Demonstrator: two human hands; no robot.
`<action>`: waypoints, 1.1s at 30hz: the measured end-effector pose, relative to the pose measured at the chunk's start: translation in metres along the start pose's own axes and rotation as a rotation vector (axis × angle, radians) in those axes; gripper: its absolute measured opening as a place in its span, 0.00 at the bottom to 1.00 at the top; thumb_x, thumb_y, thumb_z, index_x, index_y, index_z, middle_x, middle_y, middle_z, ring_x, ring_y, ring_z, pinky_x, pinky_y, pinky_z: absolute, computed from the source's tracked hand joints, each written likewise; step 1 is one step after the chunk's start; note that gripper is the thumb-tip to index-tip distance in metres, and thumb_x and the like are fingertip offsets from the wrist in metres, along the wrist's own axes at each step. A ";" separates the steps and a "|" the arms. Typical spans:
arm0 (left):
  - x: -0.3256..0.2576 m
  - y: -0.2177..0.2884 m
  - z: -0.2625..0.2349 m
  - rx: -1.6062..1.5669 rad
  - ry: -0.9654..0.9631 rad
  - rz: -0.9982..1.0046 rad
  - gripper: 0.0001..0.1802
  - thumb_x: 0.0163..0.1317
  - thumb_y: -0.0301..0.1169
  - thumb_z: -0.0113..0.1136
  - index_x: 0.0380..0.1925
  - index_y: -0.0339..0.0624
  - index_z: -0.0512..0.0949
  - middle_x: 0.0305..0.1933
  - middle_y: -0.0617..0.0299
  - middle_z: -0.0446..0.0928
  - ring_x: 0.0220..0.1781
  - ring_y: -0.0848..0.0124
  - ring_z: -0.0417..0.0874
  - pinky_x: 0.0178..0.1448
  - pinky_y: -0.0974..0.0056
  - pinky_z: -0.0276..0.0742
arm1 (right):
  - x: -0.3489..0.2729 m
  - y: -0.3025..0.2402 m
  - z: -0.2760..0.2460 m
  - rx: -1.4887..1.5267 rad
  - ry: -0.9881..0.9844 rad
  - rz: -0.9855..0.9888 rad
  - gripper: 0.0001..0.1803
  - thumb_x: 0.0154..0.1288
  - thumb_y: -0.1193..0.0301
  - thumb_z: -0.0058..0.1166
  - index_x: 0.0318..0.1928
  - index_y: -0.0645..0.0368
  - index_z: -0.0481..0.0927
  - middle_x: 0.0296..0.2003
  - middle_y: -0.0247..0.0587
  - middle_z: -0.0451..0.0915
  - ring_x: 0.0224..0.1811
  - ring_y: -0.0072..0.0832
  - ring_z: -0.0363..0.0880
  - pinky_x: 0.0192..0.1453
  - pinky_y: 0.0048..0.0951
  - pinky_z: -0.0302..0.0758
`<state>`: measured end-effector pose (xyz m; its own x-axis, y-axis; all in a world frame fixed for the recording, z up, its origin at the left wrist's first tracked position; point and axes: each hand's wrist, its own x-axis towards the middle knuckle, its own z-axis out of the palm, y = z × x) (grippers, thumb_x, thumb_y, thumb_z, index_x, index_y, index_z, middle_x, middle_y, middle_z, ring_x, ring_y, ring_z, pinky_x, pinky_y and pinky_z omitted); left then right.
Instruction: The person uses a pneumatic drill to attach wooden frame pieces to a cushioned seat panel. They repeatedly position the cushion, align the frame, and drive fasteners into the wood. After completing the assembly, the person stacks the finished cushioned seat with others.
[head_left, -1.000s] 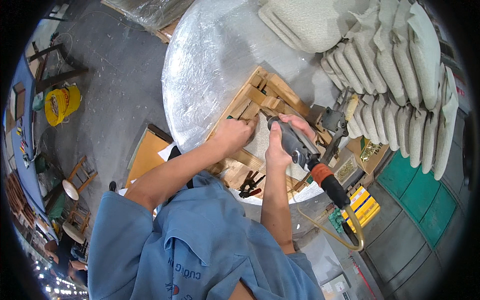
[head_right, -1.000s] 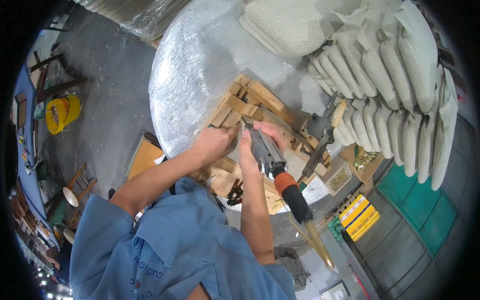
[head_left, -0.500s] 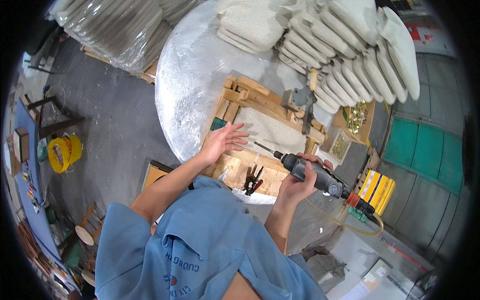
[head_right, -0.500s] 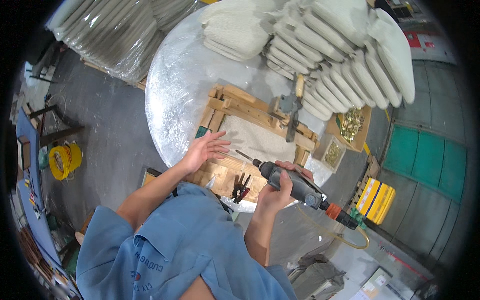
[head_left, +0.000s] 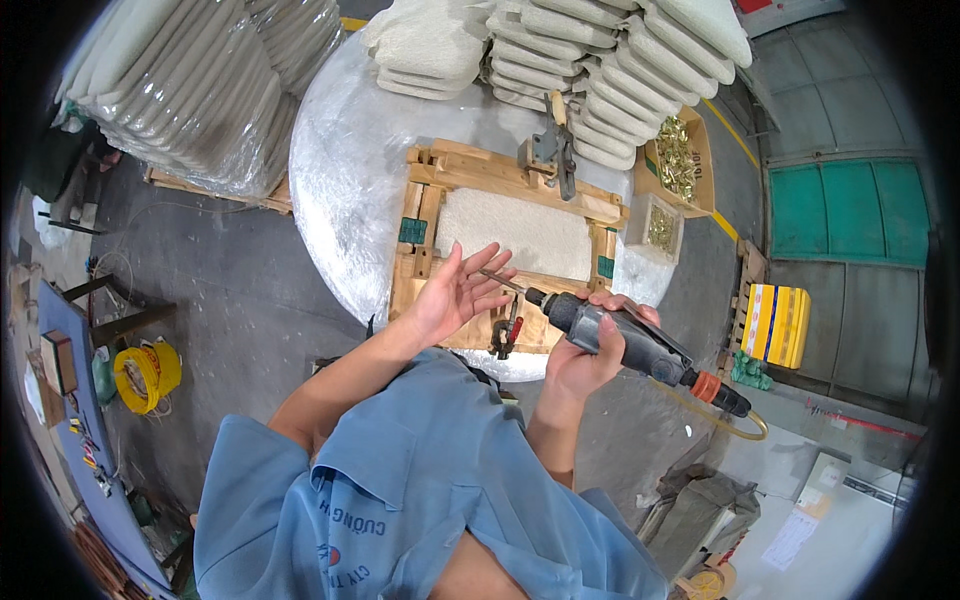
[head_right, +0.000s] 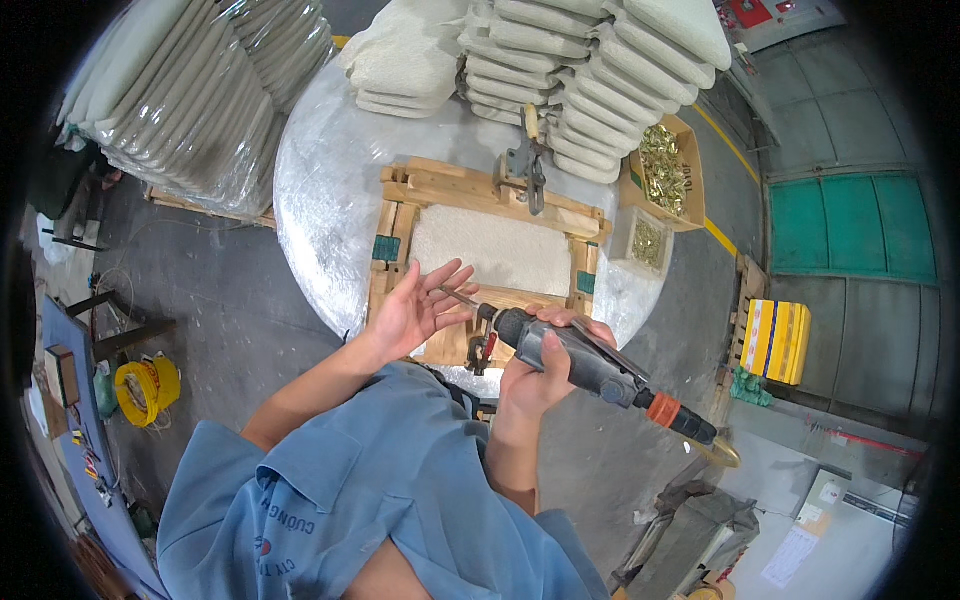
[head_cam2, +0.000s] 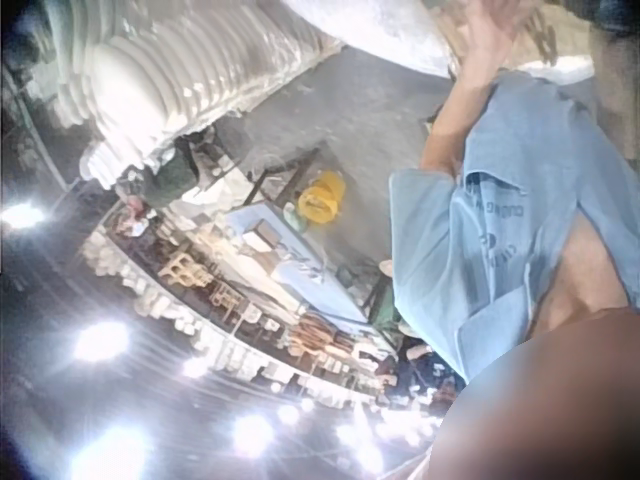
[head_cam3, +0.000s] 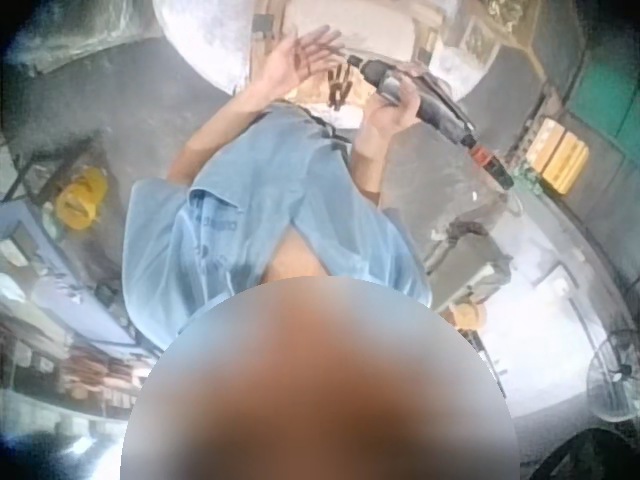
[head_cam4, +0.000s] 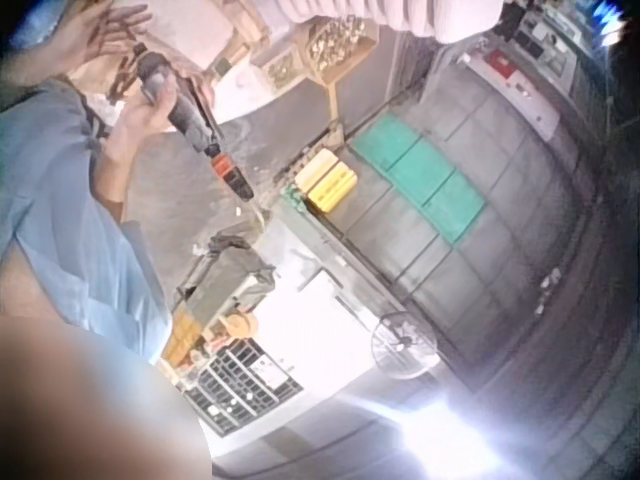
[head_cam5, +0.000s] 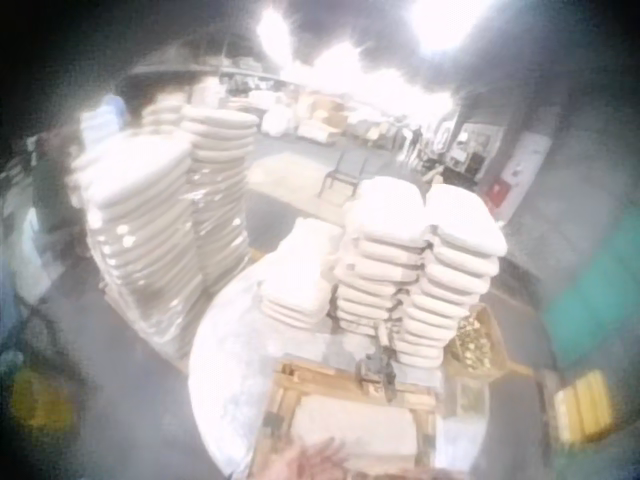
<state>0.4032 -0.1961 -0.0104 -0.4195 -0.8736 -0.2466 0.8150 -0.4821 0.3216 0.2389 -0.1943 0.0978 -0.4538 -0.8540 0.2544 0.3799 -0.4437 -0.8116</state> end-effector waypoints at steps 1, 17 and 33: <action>-0.002 -0.001 0.003 0.012 0.006 0.001 0.44 0.81 0.63 0.29 0.82 0.40 0.50 0.84 0.54 0.58 0.82 0.56 0.63 0.80 0.49 0.67 | -0.003 0.000 0.000 0.000 0.003 0.006 0.31 0.57 0.78 0.65 0.60 0.50 0.67 0.40 0.43 0.76 0.45 0.37 0.80 0.56 0.52 0.82; -0.012 -0.001 -0.003 -0.047 -0.011 0.029 0.47 0.79 0.66 0.28 0.81 0.37 0.52 0.84 0.51 0.58 0.84 0.55 0.60 0.83 0.47 0.62 | -0.006 0.001 -0.001 0.036 0.071 0.074 0.28 0.61 0.78 0.60 0.61 0.49 0.68 0.42 0.41 0.77 0.46 0.34 0.79 0.55 0.50 0.82; 0.000 -0.008 -0.011 0.339 0.010 0.134 0.45 0.80 0.64 0.25 0.85 0.49 0.39 0.87 0.56 0.48 0.86 0.58 0.54 0.84 0.49 0.57 | 0.003 0.009 0.008 -0.007 0.124 0.121 0.26 0.64 0.78 0.59 0.61 0.51 0.68 0.42 0.40 0.77 0.46 0.33 0.79 0.56 0.48 0.83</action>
<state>0.4011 -0.1910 -0.0233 -0.3127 -0.9305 -0.1906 0.6830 -0.3597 0.6357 0.2478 -0.2031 0.0956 -0.5014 -0.8608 0.0880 0.4326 -0.3375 -0.8361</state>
